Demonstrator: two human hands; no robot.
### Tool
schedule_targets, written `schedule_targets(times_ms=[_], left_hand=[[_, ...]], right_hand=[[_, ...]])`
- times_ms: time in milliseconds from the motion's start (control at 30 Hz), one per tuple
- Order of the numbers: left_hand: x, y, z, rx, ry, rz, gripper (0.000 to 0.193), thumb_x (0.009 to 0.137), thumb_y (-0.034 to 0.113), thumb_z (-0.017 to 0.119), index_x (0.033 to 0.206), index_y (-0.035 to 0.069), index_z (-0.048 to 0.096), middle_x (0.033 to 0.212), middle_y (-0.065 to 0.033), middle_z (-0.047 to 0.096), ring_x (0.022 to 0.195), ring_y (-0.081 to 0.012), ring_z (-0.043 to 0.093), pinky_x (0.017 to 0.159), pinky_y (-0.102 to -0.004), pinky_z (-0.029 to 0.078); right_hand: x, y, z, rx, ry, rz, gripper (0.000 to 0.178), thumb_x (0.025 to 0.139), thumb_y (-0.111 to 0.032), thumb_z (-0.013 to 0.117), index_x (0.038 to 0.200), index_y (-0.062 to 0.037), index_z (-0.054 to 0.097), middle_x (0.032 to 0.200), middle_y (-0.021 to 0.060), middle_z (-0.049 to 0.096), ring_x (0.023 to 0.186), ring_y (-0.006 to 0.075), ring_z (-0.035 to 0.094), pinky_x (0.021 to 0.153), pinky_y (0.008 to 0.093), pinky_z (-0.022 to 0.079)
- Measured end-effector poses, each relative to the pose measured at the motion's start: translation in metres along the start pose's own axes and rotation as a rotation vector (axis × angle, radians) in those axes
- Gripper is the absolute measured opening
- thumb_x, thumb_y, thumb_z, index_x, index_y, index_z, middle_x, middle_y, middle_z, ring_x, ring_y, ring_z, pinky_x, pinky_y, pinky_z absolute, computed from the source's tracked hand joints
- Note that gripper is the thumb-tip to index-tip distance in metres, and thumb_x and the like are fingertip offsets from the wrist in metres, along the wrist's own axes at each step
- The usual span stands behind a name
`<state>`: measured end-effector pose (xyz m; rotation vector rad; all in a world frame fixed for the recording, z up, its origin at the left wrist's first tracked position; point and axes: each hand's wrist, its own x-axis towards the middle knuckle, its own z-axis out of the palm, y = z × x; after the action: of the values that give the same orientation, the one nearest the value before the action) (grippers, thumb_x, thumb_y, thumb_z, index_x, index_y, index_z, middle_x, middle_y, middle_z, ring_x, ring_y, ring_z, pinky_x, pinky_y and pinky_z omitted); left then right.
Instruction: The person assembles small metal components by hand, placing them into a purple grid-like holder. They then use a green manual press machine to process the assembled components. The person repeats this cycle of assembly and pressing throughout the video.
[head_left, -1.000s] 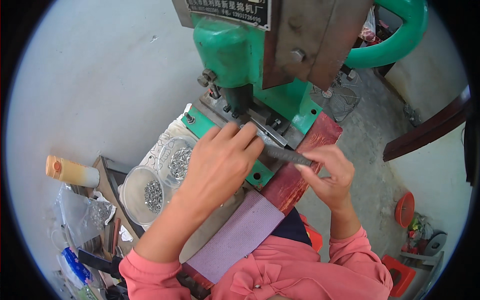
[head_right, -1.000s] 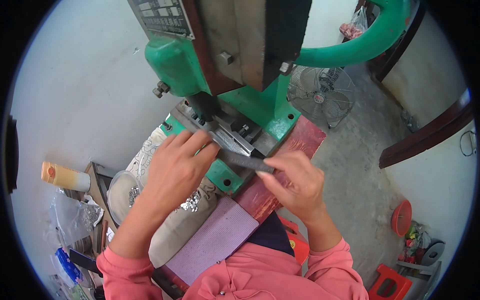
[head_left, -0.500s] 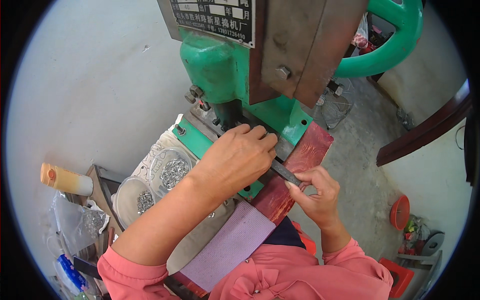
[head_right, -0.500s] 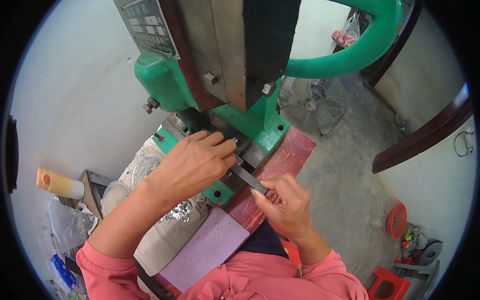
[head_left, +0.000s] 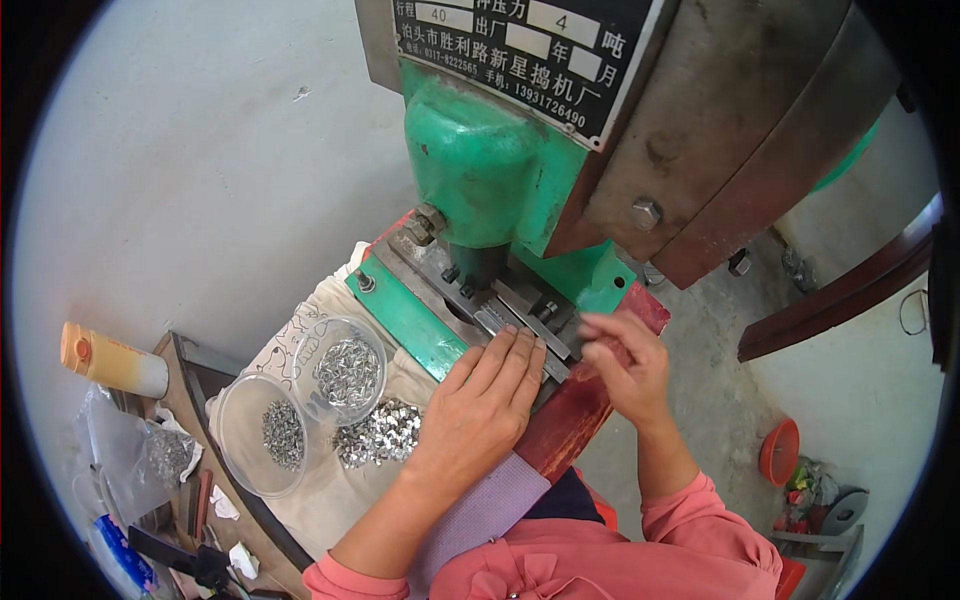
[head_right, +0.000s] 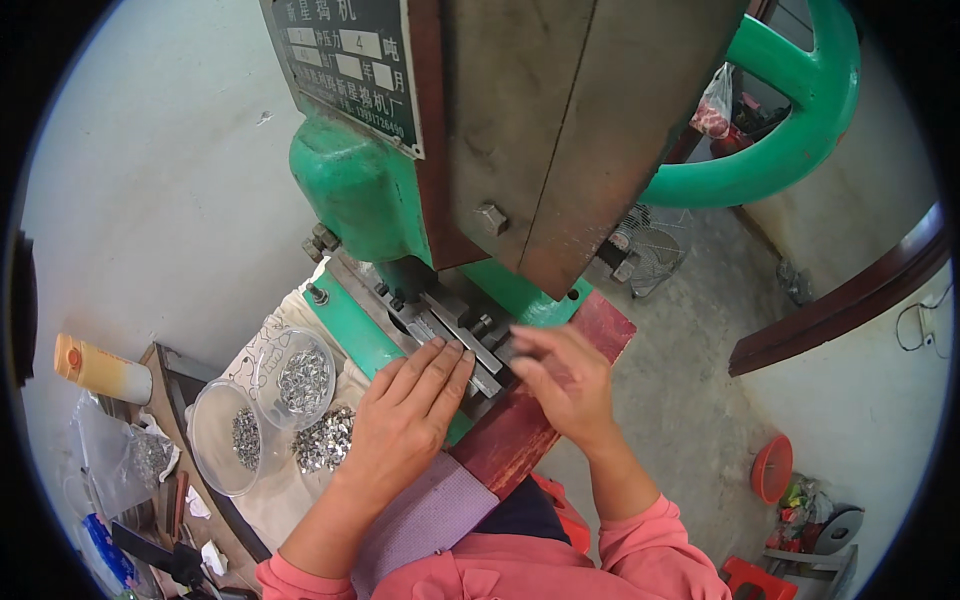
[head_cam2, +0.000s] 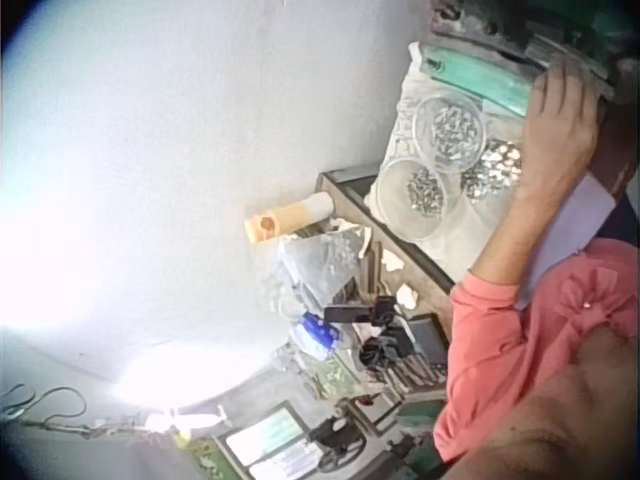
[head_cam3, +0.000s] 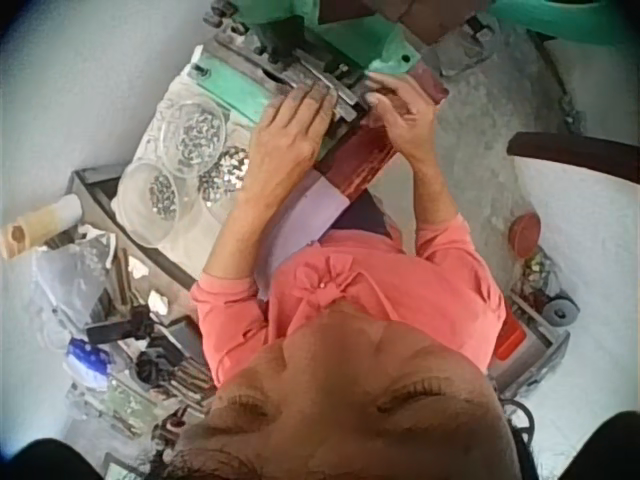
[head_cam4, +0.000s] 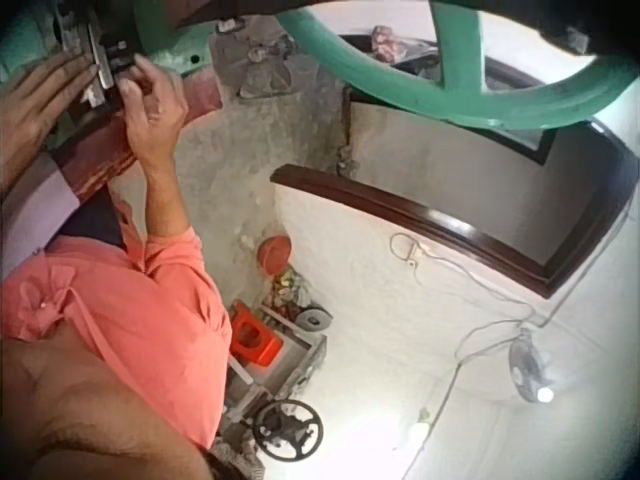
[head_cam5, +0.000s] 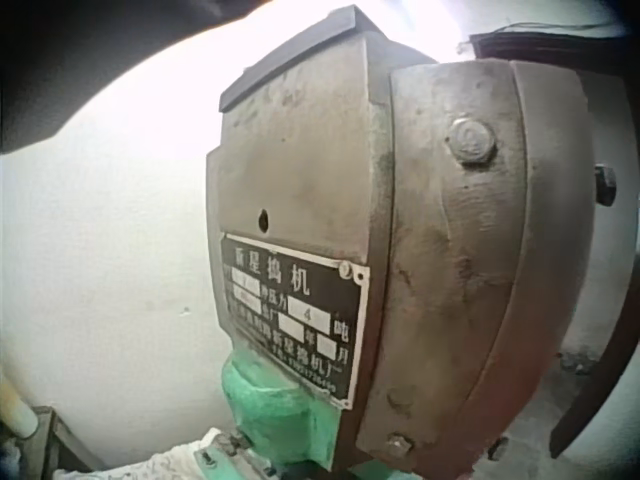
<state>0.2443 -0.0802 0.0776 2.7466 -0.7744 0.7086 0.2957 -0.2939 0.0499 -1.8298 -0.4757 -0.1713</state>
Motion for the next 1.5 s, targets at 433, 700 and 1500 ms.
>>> schedule_targets(times_ms=[433,700,1500], left_hand=[[-0.009,0.012,0.02,-0.147,0.09,-0.17,0.048,0.082,0.005,0.065,0.13,0.004,0.062,0.132,-0.0098,0.063,0.122,-0.0261,0.06,0.095,-0.0384,0.047],[-0.015,0.011,0.031,-0.434,0.237,-0.249,0.065,0.072,0.0,0.077,0.134,0.0,0.057,0.136,-0.0184,0.058,0.123,-0.0355,0.058,0.105,-0.0415,0.044],[-0.002,0.01,0.048,-0.57,0.292,-0.647,0.096,0.052,0.016,0.084,0.135,-0.001,0.038,0.137,-0.0226,0.044,0.125,-0.0407,0.045,0.108,-0.0469,0.038]], right_hand=[[0.062,0.023,0.004,-0.152,-0.359,-0.145,0.023,0.098,-0.022,0.061,0.102,-0.0002,0.066,0.105,0.0139,0.056,0.101,0.0292,0.056,0.091,0.0372,0.044],[0.065,0.021,0.007,-0.155,-0.341,-0.179,0.027,0.101,-0.025,0.059,0.098,0.0021,0.063,0.096,0.0144,0.056,0.095,0.0287,0.055,0.088,0.0378,0.043],[0.168,-0.081,-0.221,-0.39,0.724,-0.489,0.038,0.103,-0.023,0.054,0.129,0.0041,0.053,0.125,0.0126,0.06,0.111,0.0223,0.059,0.097,0.0348,0.048]])
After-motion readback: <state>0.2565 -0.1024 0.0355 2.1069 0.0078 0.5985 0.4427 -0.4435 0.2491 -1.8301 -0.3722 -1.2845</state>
